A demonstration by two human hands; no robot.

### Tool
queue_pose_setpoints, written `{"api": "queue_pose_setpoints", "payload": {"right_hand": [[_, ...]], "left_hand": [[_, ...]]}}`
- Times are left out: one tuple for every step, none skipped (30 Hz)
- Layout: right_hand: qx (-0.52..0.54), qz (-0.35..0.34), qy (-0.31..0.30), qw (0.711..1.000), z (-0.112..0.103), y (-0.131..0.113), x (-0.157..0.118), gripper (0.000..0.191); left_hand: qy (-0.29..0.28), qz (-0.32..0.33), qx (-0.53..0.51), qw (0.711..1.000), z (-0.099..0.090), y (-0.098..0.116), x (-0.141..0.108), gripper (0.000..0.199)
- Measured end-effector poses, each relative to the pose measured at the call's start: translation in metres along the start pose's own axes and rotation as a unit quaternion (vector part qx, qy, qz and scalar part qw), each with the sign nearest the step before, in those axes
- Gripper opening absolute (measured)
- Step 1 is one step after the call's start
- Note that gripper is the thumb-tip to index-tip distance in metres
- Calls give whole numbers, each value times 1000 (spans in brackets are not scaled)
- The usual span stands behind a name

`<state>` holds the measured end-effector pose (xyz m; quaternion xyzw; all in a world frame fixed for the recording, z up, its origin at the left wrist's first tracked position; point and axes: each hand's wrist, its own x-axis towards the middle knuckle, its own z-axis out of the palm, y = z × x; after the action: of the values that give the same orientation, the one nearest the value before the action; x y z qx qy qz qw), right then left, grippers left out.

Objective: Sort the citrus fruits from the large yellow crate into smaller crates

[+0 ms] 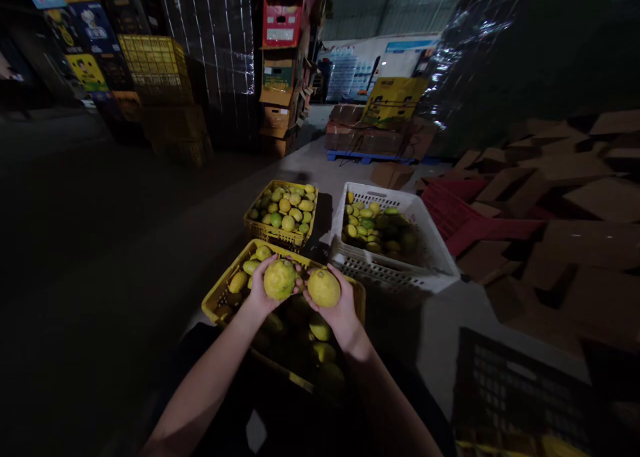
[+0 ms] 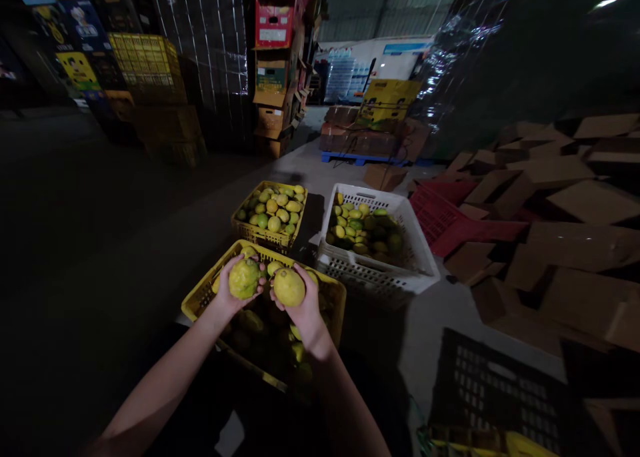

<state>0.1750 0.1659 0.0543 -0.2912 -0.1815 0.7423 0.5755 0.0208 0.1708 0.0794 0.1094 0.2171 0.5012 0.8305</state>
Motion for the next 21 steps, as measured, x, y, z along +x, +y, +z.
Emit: {"api": "queue_pose_setpoints", "payload": {"right_hand": [[7,5,3,1000,1,0,0,32],[14,9,6,1000,2,-1,-1,30],[21,11,11,1000,2,-1,-1,28],[26,13,18,999,3,-2,-1,26],[30,12,28,999,3,-2,-1,24],[35,11,40,999,4,-3,0,22],[41,10,50,998,4,-3,0,20],[48,7,58,997,4,-3,1,19],[54,4,63,997,5,-3,1,19],[60,2,64,996,5,-4,2,18],[64,0,64,996,6,-4,2,18],[65,-1,62,996,6,-4,2,18],[64,0,64,996,7,-5,2,18],[64,2,67,996,8,-5,2,18],[64,2,72,995,9,-6,2,18],[65,2,79,995,11,-6,1,17],[66,2,86,994,12,-6,0,17],[67,1,91,994,13,-6,0,16],[65,-1,93,994,13,-6,-1,17],[62,-2,90,994,13,-6,-1,18],[59,-3,84,995,13,-6,-1,19]], "left_hand": [[14,-1,-8,1000,1,0,0,18],[28,-1,-18,999,1,1,0,18],[40,2,-30,999,1,1,0,18],[51,8,-44,998,2,1,1,17],[61,13,-59,996,1,1,2,17],[70,20,-75,995,1,1,3,18],[79,25,-91,992,1,1,4,19],[88,30,-106,990,1,1,5,22],[96,34,-119,988,1,1,5,24],[103,36,-130,986,1,1,6,27],[108,38,-137,984,1,1,6,30],[111,38,-142,983,1,0,7,31],[113,37,-143,983,1,0,7,32],[114,36,-142,983,1,0,7,32],[114,36,-141,983,1,0,7,32],[113,36,-139,983,0,0,8,31],[112,37,-136,984,0,0,8,30],[111,37,-134,984,0,0,8,30],[109,37,-133,984,-1,0,8,29],[109,37,-133,984,-1,0,8,29],[109,37,-134,984,-1,0,8,29]]}}
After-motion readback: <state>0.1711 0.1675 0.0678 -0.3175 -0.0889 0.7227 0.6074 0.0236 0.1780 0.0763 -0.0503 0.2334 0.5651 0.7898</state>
